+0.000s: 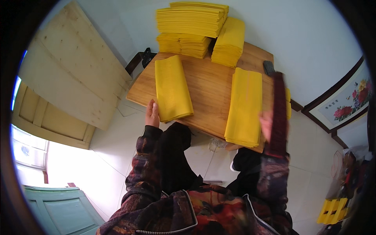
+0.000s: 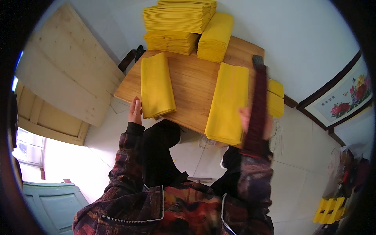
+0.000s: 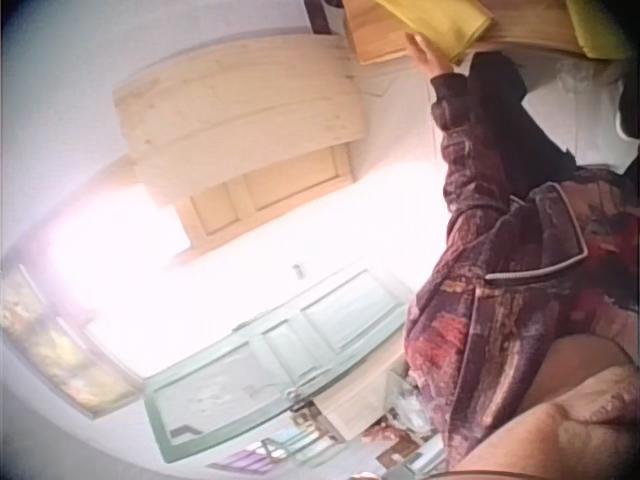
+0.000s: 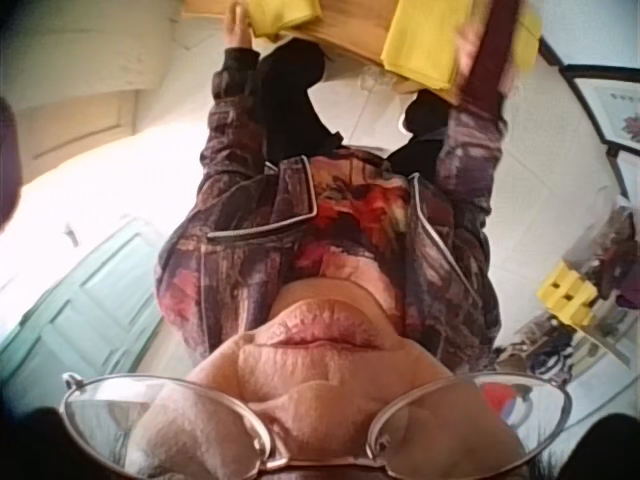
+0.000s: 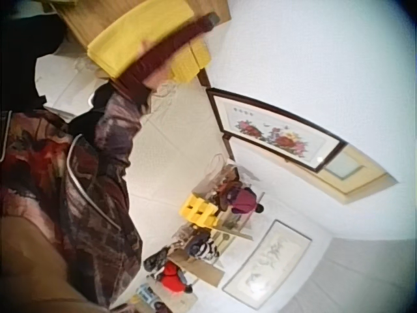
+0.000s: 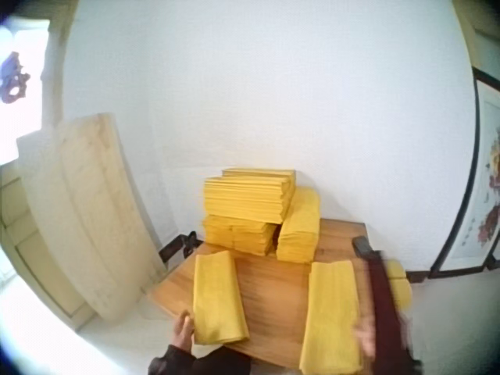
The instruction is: The person repeatedly prints on yellow paper sheets using a wooden block with carved characters. They place each sheet on a wooden table, press the inked block onto it, and stack the printed sheets. The process is repeated for multiple sheets throughout the clip.
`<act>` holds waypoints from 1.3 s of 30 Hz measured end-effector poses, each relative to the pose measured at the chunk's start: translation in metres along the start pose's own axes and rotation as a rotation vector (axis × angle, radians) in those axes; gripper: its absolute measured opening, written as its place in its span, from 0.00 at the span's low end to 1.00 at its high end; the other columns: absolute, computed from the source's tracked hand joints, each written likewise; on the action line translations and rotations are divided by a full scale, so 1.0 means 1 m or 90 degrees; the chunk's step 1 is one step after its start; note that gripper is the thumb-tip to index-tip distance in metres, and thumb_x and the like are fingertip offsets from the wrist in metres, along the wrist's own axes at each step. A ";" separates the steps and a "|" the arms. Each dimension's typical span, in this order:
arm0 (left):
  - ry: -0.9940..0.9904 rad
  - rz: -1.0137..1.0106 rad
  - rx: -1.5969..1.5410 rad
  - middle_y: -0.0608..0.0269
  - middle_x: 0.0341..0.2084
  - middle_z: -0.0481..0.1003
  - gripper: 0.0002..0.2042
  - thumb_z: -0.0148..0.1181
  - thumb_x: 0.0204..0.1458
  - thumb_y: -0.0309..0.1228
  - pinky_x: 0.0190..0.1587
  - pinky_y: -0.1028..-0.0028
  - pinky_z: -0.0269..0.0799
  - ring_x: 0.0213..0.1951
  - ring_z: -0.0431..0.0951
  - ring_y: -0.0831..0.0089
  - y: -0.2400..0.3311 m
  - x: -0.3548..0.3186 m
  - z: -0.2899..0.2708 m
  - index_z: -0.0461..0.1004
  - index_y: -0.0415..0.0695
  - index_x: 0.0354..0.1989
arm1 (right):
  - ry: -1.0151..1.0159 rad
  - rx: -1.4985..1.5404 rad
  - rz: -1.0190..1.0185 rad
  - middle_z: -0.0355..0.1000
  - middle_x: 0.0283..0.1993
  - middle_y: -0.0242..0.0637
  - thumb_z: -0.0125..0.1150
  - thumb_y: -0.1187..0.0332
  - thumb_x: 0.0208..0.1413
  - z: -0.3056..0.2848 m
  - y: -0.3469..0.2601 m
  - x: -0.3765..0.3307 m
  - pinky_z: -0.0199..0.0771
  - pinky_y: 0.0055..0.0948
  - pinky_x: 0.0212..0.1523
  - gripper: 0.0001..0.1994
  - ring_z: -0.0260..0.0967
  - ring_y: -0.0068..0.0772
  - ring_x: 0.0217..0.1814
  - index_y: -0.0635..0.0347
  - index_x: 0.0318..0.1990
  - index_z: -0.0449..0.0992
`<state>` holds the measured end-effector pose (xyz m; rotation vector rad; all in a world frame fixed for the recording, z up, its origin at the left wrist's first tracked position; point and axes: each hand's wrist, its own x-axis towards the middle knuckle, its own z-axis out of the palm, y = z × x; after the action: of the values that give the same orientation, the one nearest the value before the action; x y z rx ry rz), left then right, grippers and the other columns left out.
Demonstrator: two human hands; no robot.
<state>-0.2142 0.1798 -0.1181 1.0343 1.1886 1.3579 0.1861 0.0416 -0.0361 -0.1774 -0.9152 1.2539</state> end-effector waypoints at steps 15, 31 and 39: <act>-0.001 0.035 -0.078 0.53 0.59 0.56 0.27 0.43 0.59 0.38 0.60 0.73 0.49 0.60 0.56 0.67 -0.021 -0.005 0.016 0.47 0.34 0.62 | 0.318 0.245 0.310 0.67 0.50 0.39 0.41 0.61 0.61 0.044 0.247 0.074 0.63 0.33 0.54 0.17 0.65 0.35 0.50 0.63 0.50 0.65; -0.095 0.042 0.100 0.47 0.56 0.59 0.31 0.51 0.54 0.34 0.58 0.72 0.53 0.58 0.58 0.64 -0.007 0.027 -0.012 0.46 0.34 0.62 | 0.370 0.158 0.309 0.68 0.47 0.37 0.39 0.61 0.62 0.046 0.225 0.070 0.66 0.31 0.50 0.15 0.66 0.32 0.47 0.60 0.49 0.66; -0.137 0.039 0.007 0.49 0.58 0.54 0.31 0.49 0.56 0.34 0.57 0.74 0.53 0.59 0.55 0.65 -0.008 0.039 0.012 0.41 0.35 0.63 | 0.329 0.214 0.285 0.71 0.41 0.35 0.40 0.58 0.61 0.054 0.234 0.070 0.72 0.29 0.43 0.17 0.70 0.30 0.40 0.58 0.49 0.67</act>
<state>-0.2061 0.2195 -0.1247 1.2006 1.0119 1.2534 -0.0214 0.1654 -0.1022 -0.4333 -0.2125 1.6505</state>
